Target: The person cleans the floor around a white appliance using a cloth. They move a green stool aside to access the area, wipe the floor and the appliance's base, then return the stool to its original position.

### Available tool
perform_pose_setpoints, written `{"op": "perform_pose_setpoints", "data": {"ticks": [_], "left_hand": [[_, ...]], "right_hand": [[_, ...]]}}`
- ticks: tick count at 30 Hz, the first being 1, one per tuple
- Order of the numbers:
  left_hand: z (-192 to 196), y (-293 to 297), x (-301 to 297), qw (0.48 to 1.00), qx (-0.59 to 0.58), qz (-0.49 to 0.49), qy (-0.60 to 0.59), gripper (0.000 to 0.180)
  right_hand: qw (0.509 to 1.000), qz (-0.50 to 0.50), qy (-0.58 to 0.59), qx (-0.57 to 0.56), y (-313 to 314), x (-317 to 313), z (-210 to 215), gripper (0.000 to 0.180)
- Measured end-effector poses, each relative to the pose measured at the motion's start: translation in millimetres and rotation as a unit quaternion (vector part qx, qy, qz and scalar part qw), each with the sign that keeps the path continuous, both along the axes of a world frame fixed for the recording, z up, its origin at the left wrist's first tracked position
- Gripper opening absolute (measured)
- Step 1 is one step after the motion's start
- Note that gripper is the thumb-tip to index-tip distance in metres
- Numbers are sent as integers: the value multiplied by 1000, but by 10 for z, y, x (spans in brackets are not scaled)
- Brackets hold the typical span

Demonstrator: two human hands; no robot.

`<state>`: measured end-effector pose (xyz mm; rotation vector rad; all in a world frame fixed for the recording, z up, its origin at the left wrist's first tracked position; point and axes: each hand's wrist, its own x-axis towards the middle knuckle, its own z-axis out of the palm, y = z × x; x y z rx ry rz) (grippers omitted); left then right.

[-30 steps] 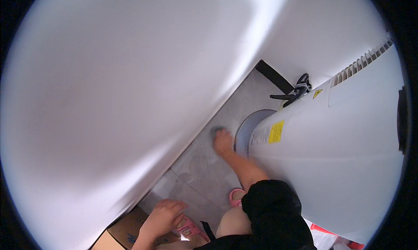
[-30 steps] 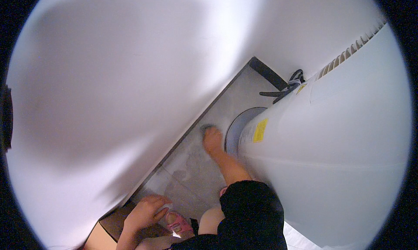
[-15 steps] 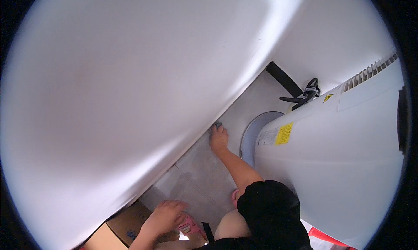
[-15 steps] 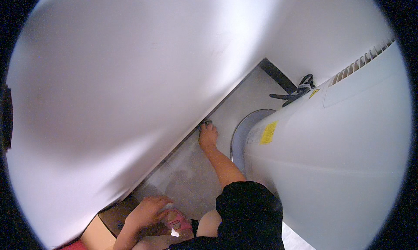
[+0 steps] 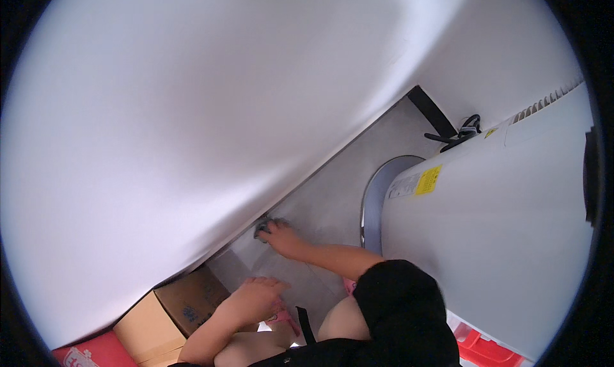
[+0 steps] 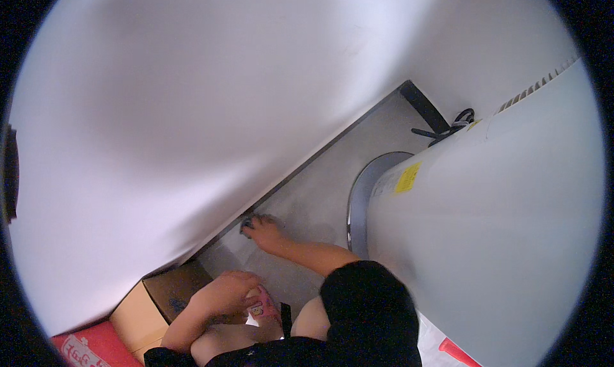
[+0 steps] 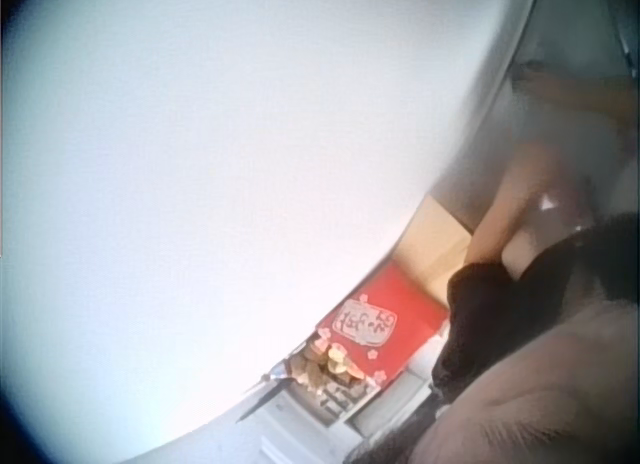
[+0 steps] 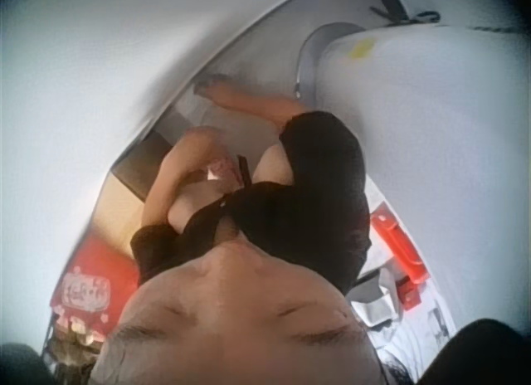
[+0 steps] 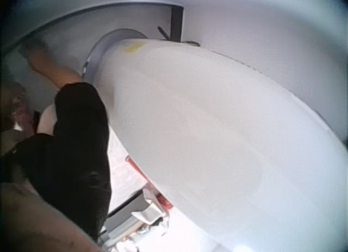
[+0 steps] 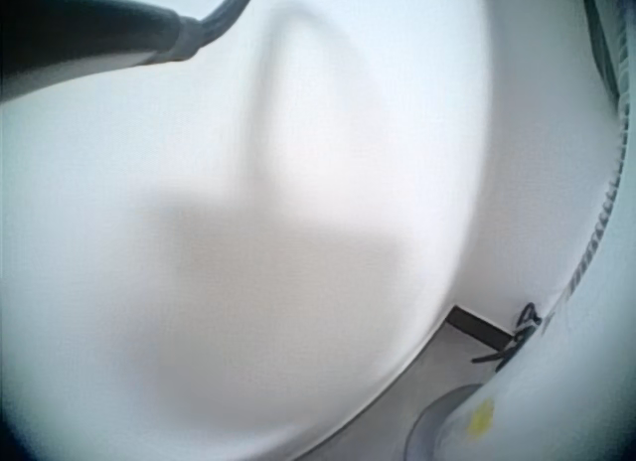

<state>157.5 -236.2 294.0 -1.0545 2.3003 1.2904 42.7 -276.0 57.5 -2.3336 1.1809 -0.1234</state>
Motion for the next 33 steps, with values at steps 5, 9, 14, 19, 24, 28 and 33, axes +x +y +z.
{"op": "perform_pose_setpoints", "data": {"ticks": [5,9,14,19,24,28,33], "left_hand": [[137,53,-8,997,-26,-32,59,40],[83,138,144,1000,-16,-3,17,39],[56,131,77,999,-25,-36,-5,38],[32,123,-13,998,-24,-50,25,39],[50,115,-10,998,-13,-63,17,39],[87,84,-63,997,-14,-71,18,39],[85,96,-71,997,-8,-72,10,39]], "right_hand": [[992,106,-5,-63,-7,-79,-316,28],[997,25,62,-34,-96,-828,-120,28],[959,-233,160,-10,-328,-1674,-148,30],[870,-443,216,-4,-233,-1636,-502,34],[953,-243,143,114,120,-876,-341,35],[993,-38,75,79,355,-325,-79,34],[968,242,-28,-54,281,-283,-229,25]]}}
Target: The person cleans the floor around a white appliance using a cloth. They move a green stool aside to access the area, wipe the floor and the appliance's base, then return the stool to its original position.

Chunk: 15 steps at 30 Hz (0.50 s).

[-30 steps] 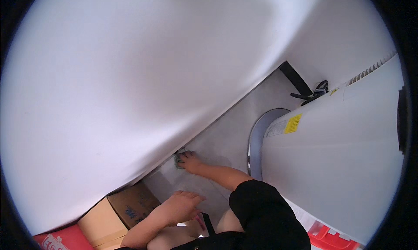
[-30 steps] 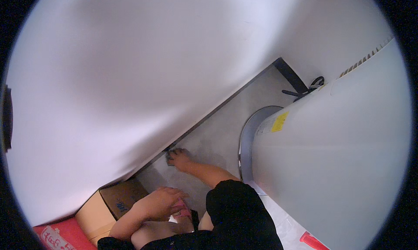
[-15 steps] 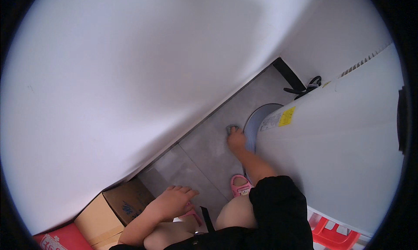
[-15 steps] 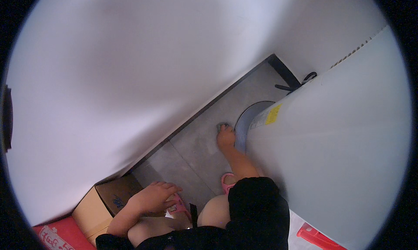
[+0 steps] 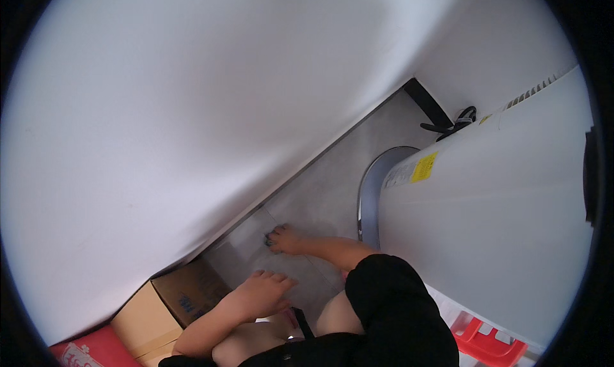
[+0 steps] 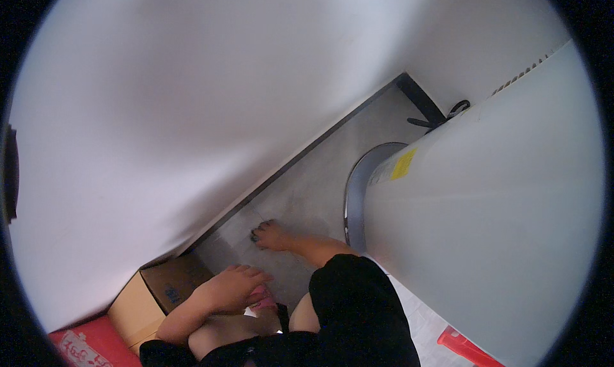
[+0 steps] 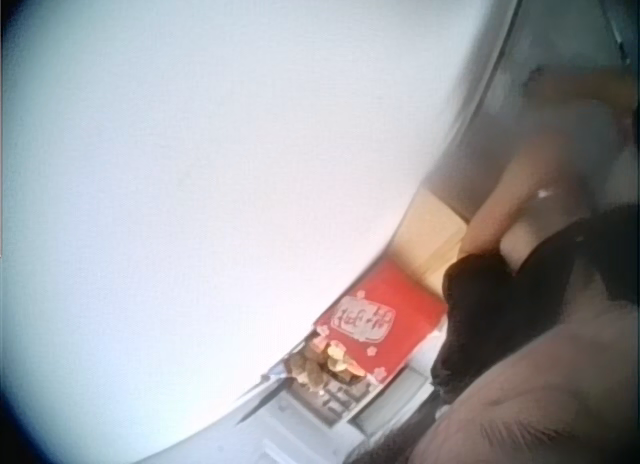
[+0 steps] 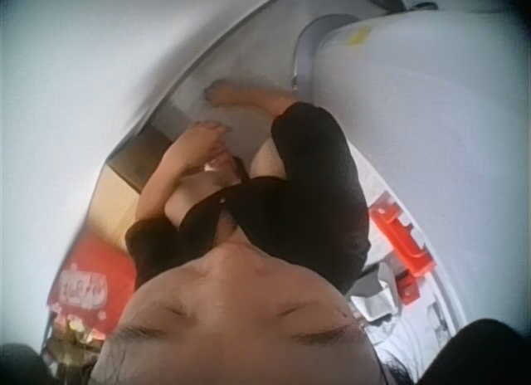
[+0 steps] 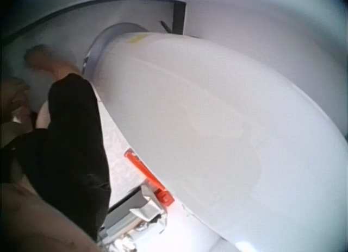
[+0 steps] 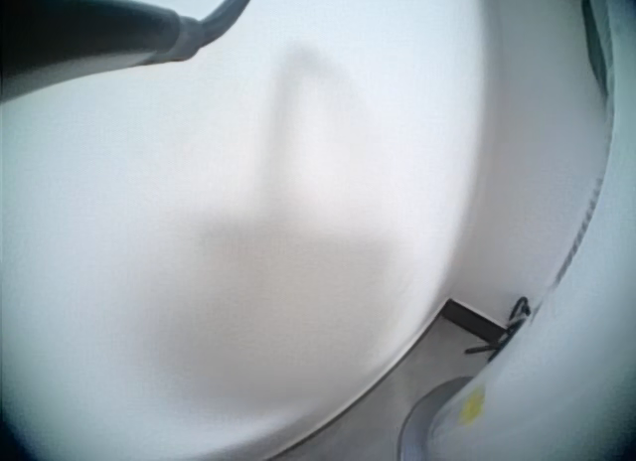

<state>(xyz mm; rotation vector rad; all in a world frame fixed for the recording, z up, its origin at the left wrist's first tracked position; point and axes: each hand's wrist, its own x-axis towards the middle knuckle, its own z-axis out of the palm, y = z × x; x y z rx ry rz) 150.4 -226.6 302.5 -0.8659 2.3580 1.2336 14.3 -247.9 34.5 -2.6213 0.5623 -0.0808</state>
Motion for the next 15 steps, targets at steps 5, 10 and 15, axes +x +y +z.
{"op": "perform_pose_setpoints", "data": {"ticks": [5,10,15], "left_hand": [[26,48,145,998,-22,54,-7,38],[-67,4,87,999,-19,47,12,39],[-86,-25,133,997,23,71,30,40]], "right_hand": [[996,-2,84,27,-316,-750,207,18],[922,-344,173,-38,-736,-1644,46,28],[719,-667,179,78,-744,-1267,-139,30]]}}
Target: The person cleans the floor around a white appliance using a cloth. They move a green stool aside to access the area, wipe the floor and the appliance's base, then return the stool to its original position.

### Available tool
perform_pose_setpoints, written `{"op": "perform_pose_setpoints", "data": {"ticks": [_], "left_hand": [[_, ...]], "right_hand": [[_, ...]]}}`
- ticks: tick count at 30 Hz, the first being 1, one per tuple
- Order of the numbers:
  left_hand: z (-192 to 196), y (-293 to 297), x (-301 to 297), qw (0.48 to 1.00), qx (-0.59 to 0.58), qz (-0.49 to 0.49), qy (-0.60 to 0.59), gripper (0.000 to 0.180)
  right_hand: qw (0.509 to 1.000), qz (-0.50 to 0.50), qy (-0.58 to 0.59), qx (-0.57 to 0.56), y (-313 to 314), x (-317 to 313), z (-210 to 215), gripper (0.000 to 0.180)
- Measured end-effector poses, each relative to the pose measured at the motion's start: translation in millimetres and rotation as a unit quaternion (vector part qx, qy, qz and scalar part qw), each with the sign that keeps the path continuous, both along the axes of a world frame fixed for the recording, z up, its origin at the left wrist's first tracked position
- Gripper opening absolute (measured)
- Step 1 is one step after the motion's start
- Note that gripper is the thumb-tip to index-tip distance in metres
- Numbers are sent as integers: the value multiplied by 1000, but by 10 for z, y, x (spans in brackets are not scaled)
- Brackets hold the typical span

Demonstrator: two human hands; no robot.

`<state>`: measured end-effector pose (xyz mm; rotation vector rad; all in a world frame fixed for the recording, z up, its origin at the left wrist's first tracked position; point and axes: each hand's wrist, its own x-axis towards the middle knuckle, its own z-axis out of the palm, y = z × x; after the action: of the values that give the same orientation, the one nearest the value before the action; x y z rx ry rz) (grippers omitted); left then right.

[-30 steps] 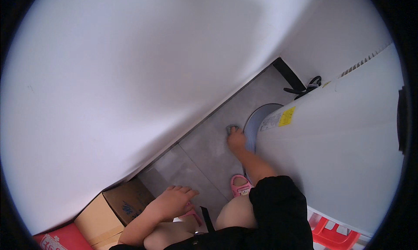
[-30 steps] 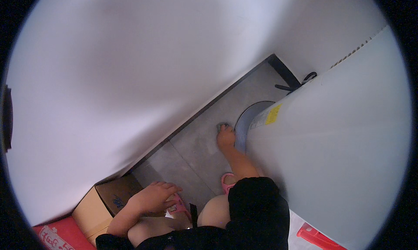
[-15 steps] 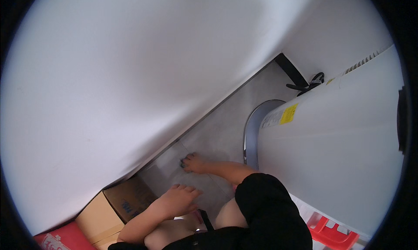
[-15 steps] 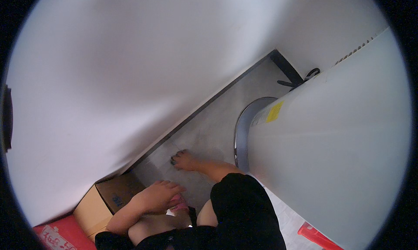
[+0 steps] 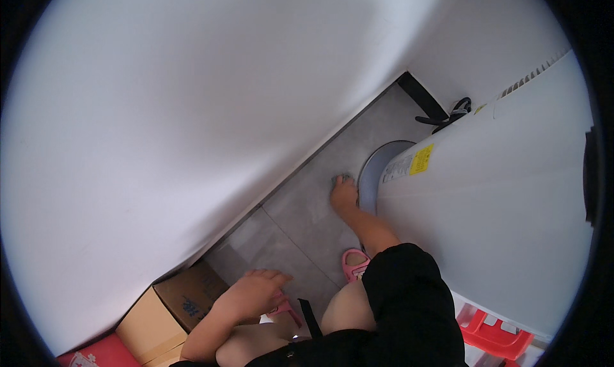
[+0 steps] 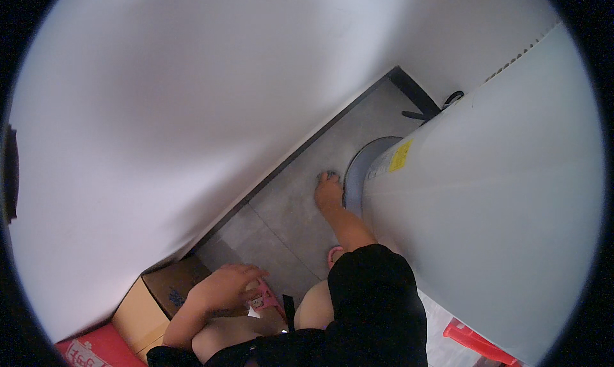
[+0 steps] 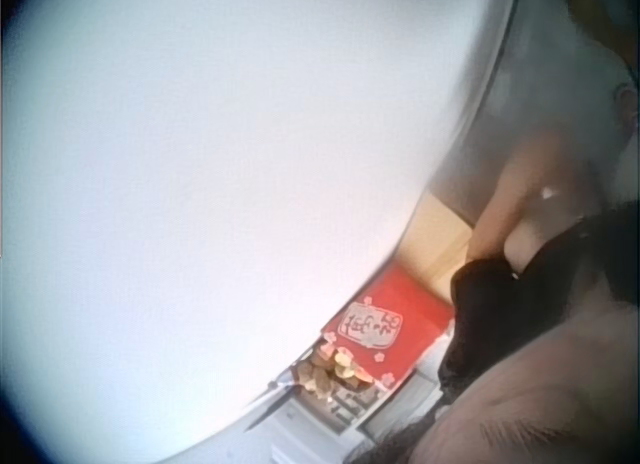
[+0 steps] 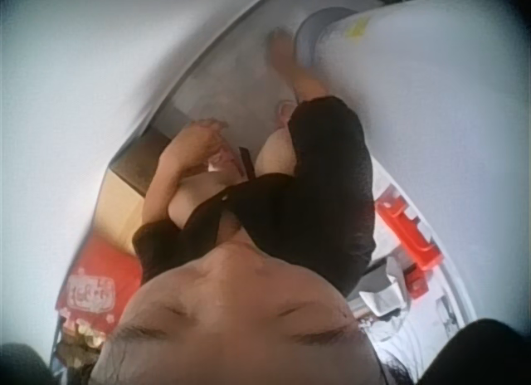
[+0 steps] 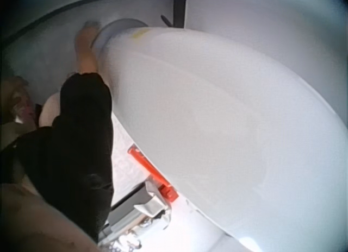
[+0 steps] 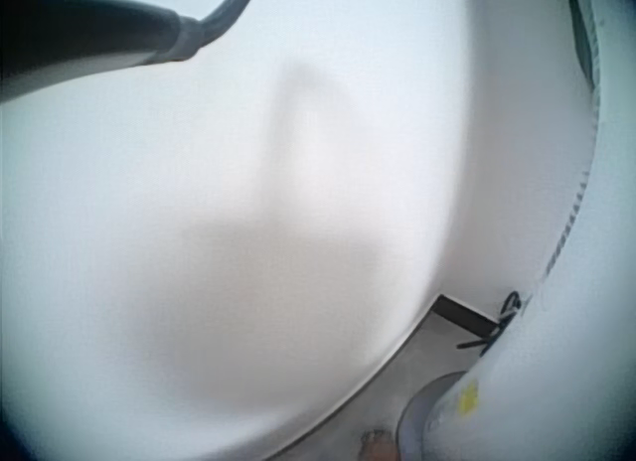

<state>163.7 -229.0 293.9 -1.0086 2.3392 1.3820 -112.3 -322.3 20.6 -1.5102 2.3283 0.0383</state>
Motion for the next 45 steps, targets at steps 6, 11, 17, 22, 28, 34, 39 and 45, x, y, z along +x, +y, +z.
{"op": "perform_pose_setpoints", "data": {"ticks": [6,11,17,22,28,34,39,45], "left_hand": [[141,-148,158,991,-56,92,-82,40],[204,-154,232,979,-134,143,-56,39],[226,-94,310,985,-61,139,-81,39],[170,-58,289,985,-92,134,-50,38],[-185,-211,133,993,4,121,11,36],[-455,-212,10,940,-87,307,124,33],[-383,-248,-241,898,-173,381,135,31],[-1031,-253,-52,792,13,575,204,21]], "right_hand": [[955,258,-129,68,447,1017,168,26],[844,521,-131,-13,528,1717,203,23],[727,669,-153,11,519,1047,139,20],[901,431,-33,49,224,-129,335,33],[859,-200,-471,33,219,-200,-261,37],[514,-189,-811,204,58,696,1083,27],[561,-214,-791,114,208,1119,1464,23],[561,-183,-773,234,285,1135,1410,27]]}}
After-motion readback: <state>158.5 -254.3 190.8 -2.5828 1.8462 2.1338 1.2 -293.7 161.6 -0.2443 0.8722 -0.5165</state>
